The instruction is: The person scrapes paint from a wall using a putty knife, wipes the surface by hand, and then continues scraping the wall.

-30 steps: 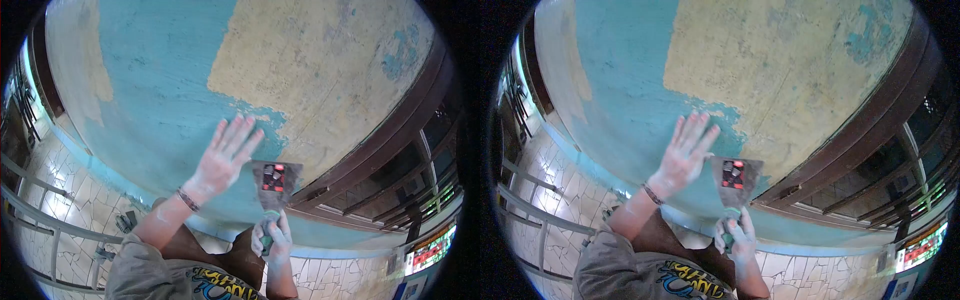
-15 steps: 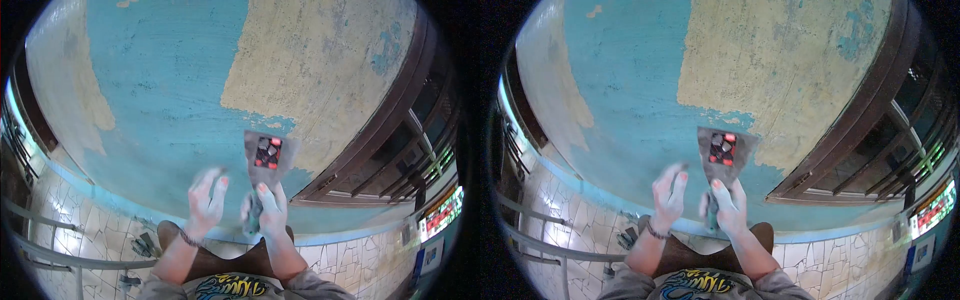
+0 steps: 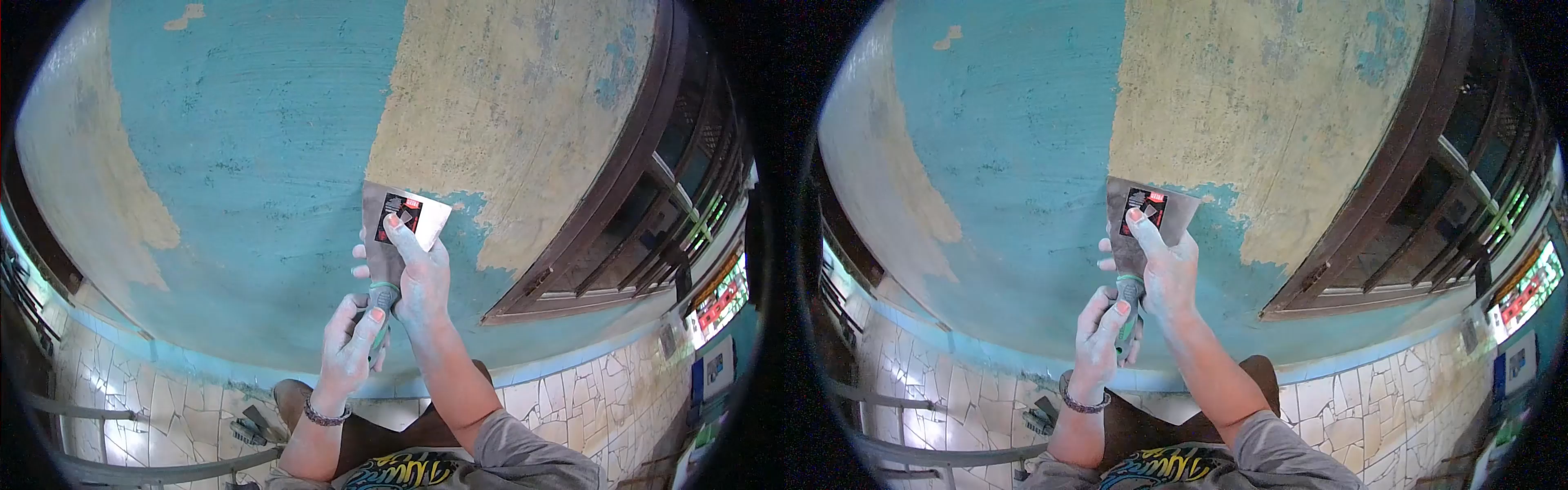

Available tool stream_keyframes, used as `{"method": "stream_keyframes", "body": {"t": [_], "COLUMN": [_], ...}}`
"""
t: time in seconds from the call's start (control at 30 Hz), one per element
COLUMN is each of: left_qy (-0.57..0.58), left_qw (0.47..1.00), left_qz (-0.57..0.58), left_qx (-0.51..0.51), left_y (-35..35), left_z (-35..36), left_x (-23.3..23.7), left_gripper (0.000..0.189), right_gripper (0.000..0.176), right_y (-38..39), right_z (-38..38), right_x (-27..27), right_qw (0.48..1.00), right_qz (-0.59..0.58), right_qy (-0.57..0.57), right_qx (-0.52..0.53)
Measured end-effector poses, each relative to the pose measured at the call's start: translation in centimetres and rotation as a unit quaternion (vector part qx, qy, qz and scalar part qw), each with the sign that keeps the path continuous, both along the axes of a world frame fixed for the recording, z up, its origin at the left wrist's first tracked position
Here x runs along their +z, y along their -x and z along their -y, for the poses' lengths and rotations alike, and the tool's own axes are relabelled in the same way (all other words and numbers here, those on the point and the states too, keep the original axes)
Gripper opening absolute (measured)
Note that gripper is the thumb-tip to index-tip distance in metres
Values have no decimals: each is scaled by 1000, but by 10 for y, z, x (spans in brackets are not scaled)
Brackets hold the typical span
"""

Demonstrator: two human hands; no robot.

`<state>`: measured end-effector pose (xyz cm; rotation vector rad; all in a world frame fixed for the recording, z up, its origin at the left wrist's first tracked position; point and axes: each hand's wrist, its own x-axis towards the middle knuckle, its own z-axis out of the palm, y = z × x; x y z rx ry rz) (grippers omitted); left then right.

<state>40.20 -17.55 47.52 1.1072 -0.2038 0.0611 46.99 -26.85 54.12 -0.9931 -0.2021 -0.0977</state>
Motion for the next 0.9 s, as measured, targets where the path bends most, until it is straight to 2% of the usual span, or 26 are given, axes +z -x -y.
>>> {"method": "stream_keyframes", "body": {"t": [0.13,0.23,0.37,0.47,0.6,0.67,0.9], "left_qy": [-7,3,16,25,19,12,12], "left_qw": [1000,1000,1000,999,999,999,999], "left_qz": [-15,-14,-24,-31,-25,-27,-18], "left_qx": [-15,-2,6,-2,23,17,24], "left_y": [1,-1,7,6,2,8,5], "left_z": [6,11,16,15,13,17,20], "left_x": [-3,10,5,18,34,18,29], "left_gripper": [29,29,28,26,27,28,25], "right_gripper": [31,30,30,30,32,32,31], "right_y": [0,-4,3,7,1,8,5], "right_z": [-3,-3,-2,-2,-6,-3,0], "right_x": [6,16,20,23,34,28,32], "right_qw": [998,997,995,994,996,995,995], "right_qz": [-17,8,-12,-24,11,-18,-10], "right_qy": [31,45,69,86,63,73,68], "right_qx": [-59,-61,-68,-70,-61,-66,-68]}}
